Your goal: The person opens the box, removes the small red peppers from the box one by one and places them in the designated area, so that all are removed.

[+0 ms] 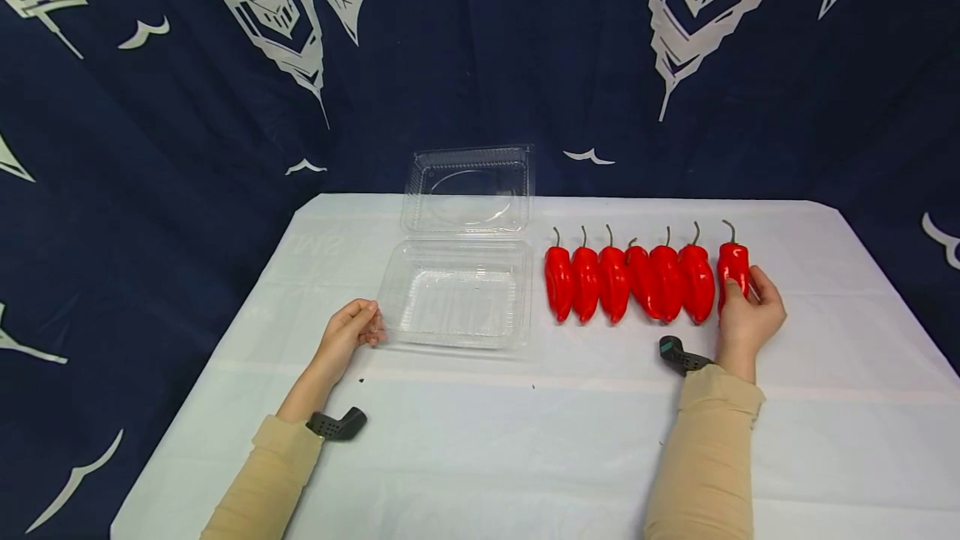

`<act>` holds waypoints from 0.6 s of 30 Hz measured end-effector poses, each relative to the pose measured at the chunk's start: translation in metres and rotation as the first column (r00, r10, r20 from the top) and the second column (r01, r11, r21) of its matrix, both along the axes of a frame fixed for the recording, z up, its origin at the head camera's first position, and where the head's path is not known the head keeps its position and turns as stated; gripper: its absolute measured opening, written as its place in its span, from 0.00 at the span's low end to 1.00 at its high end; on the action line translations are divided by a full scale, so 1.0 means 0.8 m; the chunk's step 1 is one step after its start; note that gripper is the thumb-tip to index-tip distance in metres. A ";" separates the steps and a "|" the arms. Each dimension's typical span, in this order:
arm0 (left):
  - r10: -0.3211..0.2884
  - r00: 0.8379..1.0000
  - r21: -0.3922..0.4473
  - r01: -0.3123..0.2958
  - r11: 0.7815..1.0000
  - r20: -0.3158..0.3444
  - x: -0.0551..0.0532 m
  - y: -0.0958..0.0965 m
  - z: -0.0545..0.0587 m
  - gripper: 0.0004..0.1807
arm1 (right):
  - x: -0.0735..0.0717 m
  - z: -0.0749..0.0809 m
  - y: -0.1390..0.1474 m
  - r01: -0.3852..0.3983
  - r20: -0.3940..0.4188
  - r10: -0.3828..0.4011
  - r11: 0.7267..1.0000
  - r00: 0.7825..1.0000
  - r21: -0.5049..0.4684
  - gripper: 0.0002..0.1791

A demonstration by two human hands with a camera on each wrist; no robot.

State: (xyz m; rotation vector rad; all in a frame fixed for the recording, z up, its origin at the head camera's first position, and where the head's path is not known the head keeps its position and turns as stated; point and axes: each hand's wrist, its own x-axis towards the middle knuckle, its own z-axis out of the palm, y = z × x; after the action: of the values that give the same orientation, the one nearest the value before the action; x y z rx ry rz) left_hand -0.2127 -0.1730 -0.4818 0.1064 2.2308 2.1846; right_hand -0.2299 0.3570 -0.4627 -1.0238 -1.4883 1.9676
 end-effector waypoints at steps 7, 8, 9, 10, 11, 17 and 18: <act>-0.002 1.000 -0.014 0.002 1.000 -0.016 0.000 0.000 0.001 0.12 | -0.004 0.002 -0.003 -0.060 -0.012 0.060 0.998 0.998 -0.024 0.28; -0.001 1.000 -0.015 0.000 1.000 -0.016 0.000 0.000 0.001 0.12 | -0.004 0.002 -0.003 -0.069 -0.009 0.069 0.997 0.998 -0.022 0.28; 0.002 1.000 -0.013 -0.002 1.000 -0.016 0.000 0.000 0.001 0.12 | -0.004 0.002 -0.004 -0.076 -0.010 0.076 0.997 0.997 -0.020 0.28; 0.003 1.000 -0.012 -0.004 1.000 -0.016 0.000 0.000 0.001 0.13 | -0.004 0.002 -0.004 -0.080 -0.009 0.080 0.997 0.997 -0.021 0.28; 0.005 1.000 -0.010 -0.005 1.000 -0.016 0.000 0.000 0.002 0.13 | -0.005 0.002 -0.004 -0.080 -0.009 0.080 0.997 0.997 -0.022 0.28; 0.004 1.000 -0.006 -0.004 1.000 -0.007 0.001 0.000 0.000 0.13 | -0.006 -0.002 -0.002 -0.093 -0.018 0.092 0.995 0.996 -0.029 0.26; 0.002 1.000 -0.006 -0.002 1.000 -0.007 0.001 0.000 0.000 0.13 | -0.006 -0.003 -0.002 -0.097 -0.018 0.096 0.995 0.995 -0.021 0.26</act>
State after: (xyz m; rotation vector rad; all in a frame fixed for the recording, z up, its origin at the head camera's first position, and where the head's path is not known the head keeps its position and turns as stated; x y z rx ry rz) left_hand -0.2123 -0.1732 -0.4818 0.1122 2.2420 2.1817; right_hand -0.2344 0.3556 -0.4651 -0.9578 -1.5362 2.0588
